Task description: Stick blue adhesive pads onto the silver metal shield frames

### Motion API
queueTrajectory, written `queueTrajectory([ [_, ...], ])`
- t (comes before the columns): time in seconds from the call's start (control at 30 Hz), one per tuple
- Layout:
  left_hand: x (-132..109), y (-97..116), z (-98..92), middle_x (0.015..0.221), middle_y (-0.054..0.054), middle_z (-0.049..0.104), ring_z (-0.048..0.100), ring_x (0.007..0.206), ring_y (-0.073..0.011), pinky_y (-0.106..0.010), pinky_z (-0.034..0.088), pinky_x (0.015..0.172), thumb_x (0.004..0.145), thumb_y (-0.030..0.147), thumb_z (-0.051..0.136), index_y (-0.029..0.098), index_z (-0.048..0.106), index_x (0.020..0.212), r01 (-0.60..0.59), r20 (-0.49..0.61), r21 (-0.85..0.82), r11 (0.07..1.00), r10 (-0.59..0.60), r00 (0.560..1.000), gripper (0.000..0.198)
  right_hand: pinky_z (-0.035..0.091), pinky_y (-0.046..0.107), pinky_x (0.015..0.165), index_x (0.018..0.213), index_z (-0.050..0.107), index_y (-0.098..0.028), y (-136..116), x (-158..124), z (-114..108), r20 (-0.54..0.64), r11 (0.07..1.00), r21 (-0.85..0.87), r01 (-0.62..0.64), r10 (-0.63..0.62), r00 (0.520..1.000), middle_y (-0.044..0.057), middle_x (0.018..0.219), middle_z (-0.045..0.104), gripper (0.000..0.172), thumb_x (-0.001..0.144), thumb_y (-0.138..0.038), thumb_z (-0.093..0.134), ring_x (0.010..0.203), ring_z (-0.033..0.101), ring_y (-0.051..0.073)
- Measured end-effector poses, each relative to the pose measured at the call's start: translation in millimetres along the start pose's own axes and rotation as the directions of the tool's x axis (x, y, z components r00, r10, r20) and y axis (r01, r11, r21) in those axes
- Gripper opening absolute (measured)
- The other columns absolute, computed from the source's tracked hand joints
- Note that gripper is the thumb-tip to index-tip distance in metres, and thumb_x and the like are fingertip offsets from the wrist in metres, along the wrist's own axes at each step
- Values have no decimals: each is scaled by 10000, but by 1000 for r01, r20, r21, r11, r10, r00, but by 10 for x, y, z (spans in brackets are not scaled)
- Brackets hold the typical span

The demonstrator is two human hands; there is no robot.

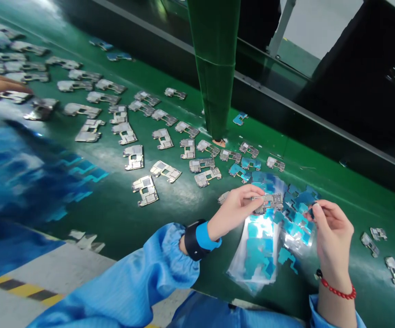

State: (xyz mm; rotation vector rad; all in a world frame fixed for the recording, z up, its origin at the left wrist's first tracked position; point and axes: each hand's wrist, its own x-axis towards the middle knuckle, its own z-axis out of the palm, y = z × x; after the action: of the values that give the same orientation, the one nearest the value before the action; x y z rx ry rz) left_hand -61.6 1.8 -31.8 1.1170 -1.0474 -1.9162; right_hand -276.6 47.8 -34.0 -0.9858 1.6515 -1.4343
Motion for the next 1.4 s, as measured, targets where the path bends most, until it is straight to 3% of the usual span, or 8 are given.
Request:
queueTrajectory([
  [0.2, 13, 19, -15, 911, -74, 636, 610, 734, -91, -181, 479, 642, 731, 223, 690, 70, 530, 1028, 101, 1, -87, 991, -101, 995, 370, 430, 196, 529, 936, 514, -107, 95, -21, 36, 120, 981, 124, -148, 133, 984, 30, 699, 520, 428, 689, -384, 728, 528, 466, 39],
  [0.4, 29, 14, -27, 795, -65, 642, 596, 707, -85, -154, 434, 605, 779, 244, 650, 53, 545, 1053, 28, -72, -11, 1000, -29, 997, 350, 427, 183, 502, 893, 533, -112, 110, -80, 113, 193, 978, 126, -164, 138, 972, 15, 644, 502, 397, 688, -393, 723, 502, 453, 34],
  [0.67, -30, 54, 11, 1022, -118, 662, 645, 824, -115, -216, 530, 771, 840, 159, 532, 28, 546, 1236, 23, 67, -31, 999, -21, 998, 418, 400, 161, 452, 912, 550, -98, 107, -90, 123, 206, 980, 54, -190, 176, 963, 39, 663, 553, 440, 653, -391, 751, 468, 449, 33],
  [0.83, -31, 40, 9, 1006, -121, 670, 640, 800, -90, -172, 512, 758, 810, 119, 561, 9, 544, 1232, -1, 85, -23, 1000, 3, 996, 436, 431, 176, 517, 934, 504, -145, 84, -39, 20, 211, 961, 189, -202, 161, 964, -1, 665, 511, 378, 711, -368, 712, 482, 424, 11],
  [1.03, -29, 2, -9, 1003, -126, 662, 623, 799, -110, -221, 526, 749, 807, 150, 566, 13, 535, 1253, 3, 126, -21, 1000, -1, 992, 467, 326, 103, 439, 865, 512, -173, 41, -9, -36, 418, 863, 402, -306, 124, 900, -34, 611, 391, 313, 722, -373, 705, 428, 304, -37],
  [1.2, -42, 7, -1, 926, -81, 662, 583, 731, -71, -197, 519, 736, 827, 159, 532, 47, 553, 1236, -16, 155, -1, 1000, 16, 988, 424, 361, 115, 445, 901, 552, -150, 46, -43, 41, 350, 925, 250, -285, 188, 917, -45, 509, 369, 315, 724, -359, 707, 403, 332, -16],
  [1.3, -48, 8, 5, 967, -110, 661, 592, 794, -98, -217, 521, 756, 836, 186, 533, 37, 532, 1256, -12, 167, 4, 1000, 11, 986, 446, 395, 135, 444, 885, 552, -112, 41, -68, 88, 285, 950, 147, -276, 227, 931, -8, 574, 493, 387, 671, -367, 748, 408, 382, -3],
  [1.4, -54, 1, 19, 999, -112, 656, 596, 799, -97, -207, 519, 747, 835, 191, 539, 43, 532, 1251, -8, 171, -26, 1000, 12, 985, 442, 410, 153, 442, 870, 574, -100, 35, -103, 127, 299, 969, 57, -240, 213, 930, 33, 660, 562, 368, 670, -356, 747, 437, 435, 19],
])
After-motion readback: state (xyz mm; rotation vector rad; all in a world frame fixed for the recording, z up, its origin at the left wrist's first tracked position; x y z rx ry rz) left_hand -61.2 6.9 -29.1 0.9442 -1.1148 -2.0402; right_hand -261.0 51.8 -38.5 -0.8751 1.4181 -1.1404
